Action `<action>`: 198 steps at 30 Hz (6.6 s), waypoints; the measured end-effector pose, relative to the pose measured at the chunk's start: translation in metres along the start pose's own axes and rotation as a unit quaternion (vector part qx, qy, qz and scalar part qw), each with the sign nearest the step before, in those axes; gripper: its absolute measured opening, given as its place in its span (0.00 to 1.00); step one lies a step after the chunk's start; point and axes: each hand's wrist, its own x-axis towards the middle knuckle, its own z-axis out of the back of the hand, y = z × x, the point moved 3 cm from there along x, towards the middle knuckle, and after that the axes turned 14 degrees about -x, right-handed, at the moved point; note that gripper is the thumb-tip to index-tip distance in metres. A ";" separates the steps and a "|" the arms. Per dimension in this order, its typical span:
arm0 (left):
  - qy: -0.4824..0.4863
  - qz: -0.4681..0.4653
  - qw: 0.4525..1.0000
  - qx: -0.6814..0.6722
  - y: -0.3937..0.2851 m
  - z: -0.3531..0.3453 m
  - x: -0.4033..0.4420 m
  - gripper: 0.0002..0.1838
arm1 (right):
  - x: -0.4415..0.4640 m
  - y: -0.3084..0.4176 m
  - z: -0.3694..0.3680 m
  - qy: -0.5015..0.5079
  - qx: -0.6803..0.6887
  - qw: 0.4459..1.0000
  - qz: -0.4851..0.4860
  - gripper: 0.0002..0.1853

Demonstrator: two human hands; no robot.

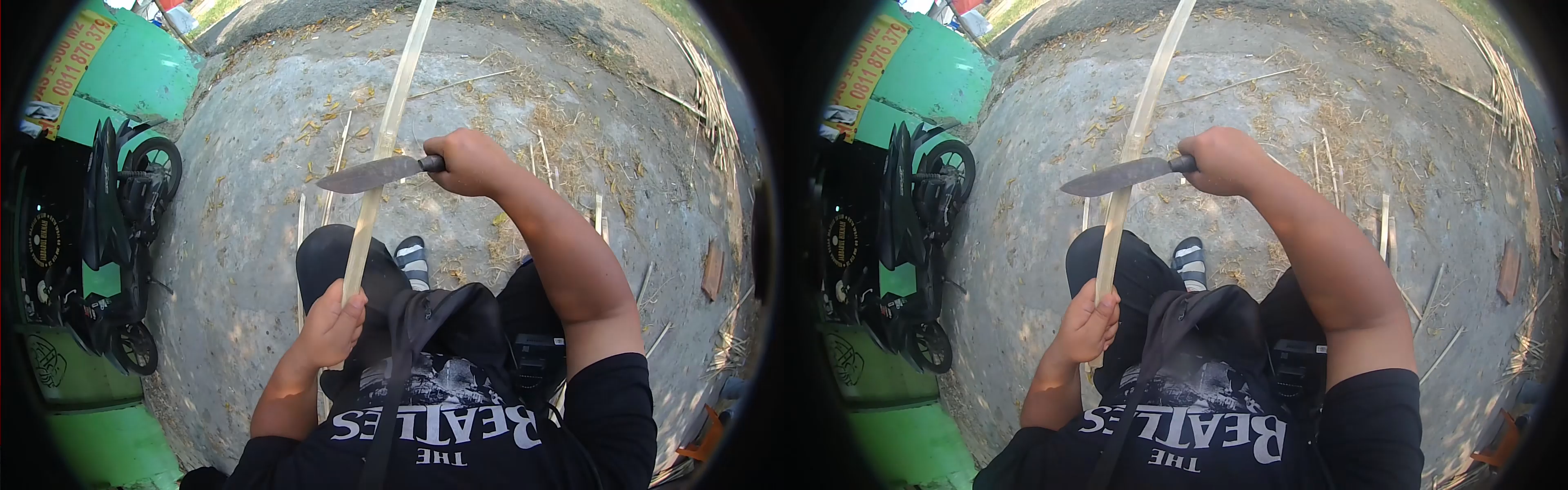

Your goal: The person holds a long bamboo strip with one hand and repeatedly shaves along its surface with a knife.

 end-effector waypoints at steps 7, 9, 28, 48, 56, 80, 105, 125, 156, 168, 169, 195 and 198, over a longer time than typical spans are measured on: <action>0.006 -0.009 1.000 -0.011 0.002 -0.001 -0.004 0.08 | -0.001 0.008 -0.008 -0.040 0.048 0.997 0.041 0.08; 0.021 0.000 1.000 -0.023 -0.002 -0.002 -0.007 0.08 | 0.005 -0.005 -0.007 -0.035 0.050 0.998 0.013 0.08; -0.012 -0.029 0.999 0.033 0.009 0.007 -0.005 0.10 | 0.002 0.017 -0.014 -0.015 0.093 0.995 0.031 0.08; -0.014 -0.005 0.999 0.039 -0.004 0.002 -0.010 0.14 | -0.002 0.015 -0.015 -0.071 0.074 0.994 0.046 0.07; -0.007 -0.010 0.999 0.038 -0.004 0.008 -0.021 0.13 | 0.004 -0.026 -0.009 -0.027 0.093 0.992 -0.079 0.08; -0.144 0.068 0.986 0.049 0.083 0.061 -0.118 0.19 | -0.012 0.021 -0.010 0.154 0.165 0.968 0.108 0.26; -0.217 -0.036 0.891 0.398 0.083 0.054 -0.101 0.21 | -0.020 0.063 -0.028 0.130 0.065 0.980 0.136 0.29; -0.228 -0.043 0.884 0.406 0.085 0.054 -0.091 0.20 | -0.022 0.056 -0.020 0.179 0.045 0.978 0.101 0.32; -0.226 -0.060 0.882 0.410 0.092 0.054 -0.092 0.17 | -0.015 0.055 -0.021 0.184 0.056 0.977 0.093 0.30; -0.242 -0.052 0.848 0.468 0.083 0.048 -0.092 0.16 | -0.013 0.020 -0.020 0.238 0.108 0.965 0.037 0.34; -0.240 -0.046 0.849 0.469 0.084 0.048 -0.093 0.16 | -0.013 0.019 -0.020 0.228 0.108 0.967 0.042 0.34; -0.241 -0.065 0.854 0.456 0.079 0.040 -0.091 0.15 | -0.010 -0.015 -0.031 0.250 0.121 0.960 -0.024 0.34; -0.234 -0.063 0.847 0.473 0.086 0.042 -0.092 0.15 | -0.015 -0.001 -0.030 0.237 0.098 0.967 -0.011 0.34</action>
